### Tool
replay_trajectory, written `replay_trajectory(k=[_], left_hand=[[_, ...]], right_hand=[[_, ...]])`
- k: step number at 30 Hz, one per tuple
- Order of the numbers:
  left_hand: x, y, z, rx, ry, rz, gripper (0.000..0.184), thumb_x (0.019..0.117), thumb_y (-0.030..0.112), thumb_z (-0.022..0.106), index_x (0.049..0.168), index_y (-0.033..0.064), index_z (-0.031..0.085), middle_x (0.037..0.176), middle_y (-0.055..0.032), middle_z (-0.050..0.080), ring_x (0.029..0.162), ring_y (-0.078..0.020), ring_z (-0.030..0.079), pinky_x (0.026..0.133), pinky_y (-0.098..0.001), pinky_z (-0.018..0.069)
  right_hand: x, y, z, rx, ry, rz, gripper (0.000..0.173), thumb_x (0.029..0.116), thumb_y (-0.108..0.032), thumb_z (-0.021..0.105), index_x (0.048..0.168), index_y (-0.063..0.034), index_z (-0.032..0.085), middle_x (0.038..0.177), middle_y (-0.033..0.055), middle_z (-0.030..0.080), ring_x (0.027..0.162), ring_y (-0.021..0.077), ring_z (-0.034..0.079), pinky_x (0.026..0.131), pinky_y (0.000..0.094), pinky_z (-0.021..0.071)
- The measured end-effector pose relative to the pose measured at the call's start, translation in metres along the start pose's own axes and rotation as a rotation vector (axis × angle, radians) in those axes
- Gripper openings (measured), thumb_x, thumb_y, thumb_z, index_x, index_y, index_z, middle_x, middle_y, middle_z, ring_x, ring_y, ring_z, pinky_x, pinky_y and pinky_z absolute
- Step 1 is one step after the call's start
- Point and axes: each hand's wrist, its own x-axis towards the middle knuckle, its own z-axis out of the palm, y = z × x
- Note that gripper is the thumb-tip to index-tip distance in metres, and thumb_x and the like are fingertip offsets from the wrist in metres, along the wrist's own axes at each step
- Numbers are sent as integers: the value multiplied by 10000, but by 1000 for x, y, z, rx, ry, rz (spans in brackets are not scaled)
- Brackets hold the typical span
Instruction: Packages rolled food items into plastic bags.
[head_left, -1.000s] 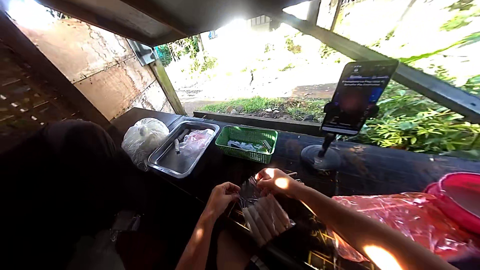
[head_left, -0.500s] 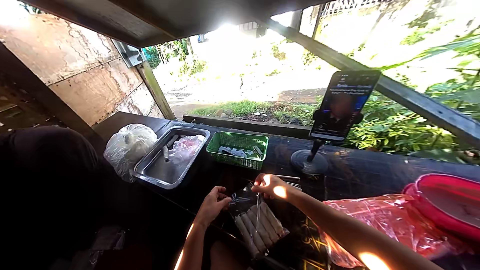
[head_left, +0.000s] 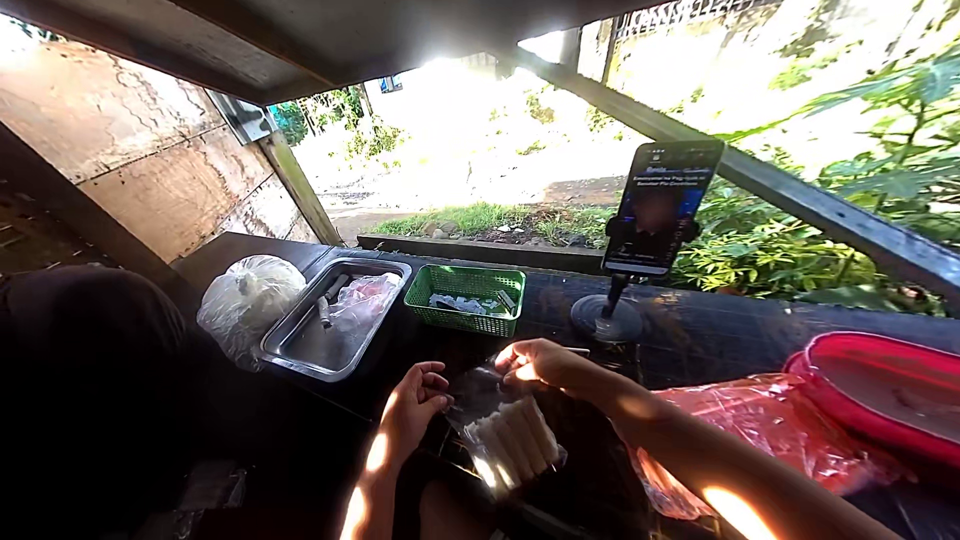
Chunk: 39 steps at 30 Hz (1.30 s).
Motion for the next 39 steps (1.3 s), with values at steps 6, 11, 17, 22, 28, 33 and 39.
replay_trajectory(k=[6,11,17,22,28,33,39], left_hand=[[-25,63,-11,319,156,398,393,943,-26,631,1332,-28,581,1203,-120,663,901,-61,705,811,-211,591],[-36,68,-6,290,82,375,389,946,-34,615,1333,-7,583,1224,-104,651,903,-38,692,810,-184,578],[-18,37,7,180,-90,172,449,937,-67,607,1377,-13,533,1259,-131,622,888,-108,703,817,-275,599],[21,-17,29,207,-116,-46,440,955,-76,598,1384,-4,531,1271,-157,608,927,-166,687,859,-325,578],[40,-41,33,275,-61,-61,400,965,-62,597,1362,-24,558,1273,-190,625,996,-219,692,908,-352,567],[38,-69,35,140,44,58,332,951,-37,612,1283,-61,603,1190,-183,666,972,-174,692,883,-316,572],[30,-81,43,191,134,206,228,943,-46,600,1153,-72,686,1110,-186,704,980,-174,704,911,-292,568]], right_hand=[[-34,-37,-15,-64,78,-432,178,873,2,723,1037,-4,654,808,-48,640,649,-31,557,599,135,458],[-47,-38,-20,-151,90,-450,167,890,-20,724,1039,7,654,832,-29,619,675,-29,550,618,132,458],[-35,1,-23,-105,28,-282,266,869,47,719,1113,50,613,833,18,634,676,30,581,641,202,499],[-12,33,-15,-385,114,-200,289,885,14,734,1149,89,645,1066,221,672,957,277,656,899,430,529],[-5,9,-26,-471,197,-225,228,974,-79,666,1154,60,654,1036,194,685,928,263,665,872,433,530],[-25,-19,-40,-538,457,-383,188,1008,-91,608,1119,39,685,1011,187,712,878,301,695,814,476,559],[-52,-6,-81,-659,1207,-672,282,916,-75,593,1143,79,658,1202,309,630,1170,492,586,978,633,467]])
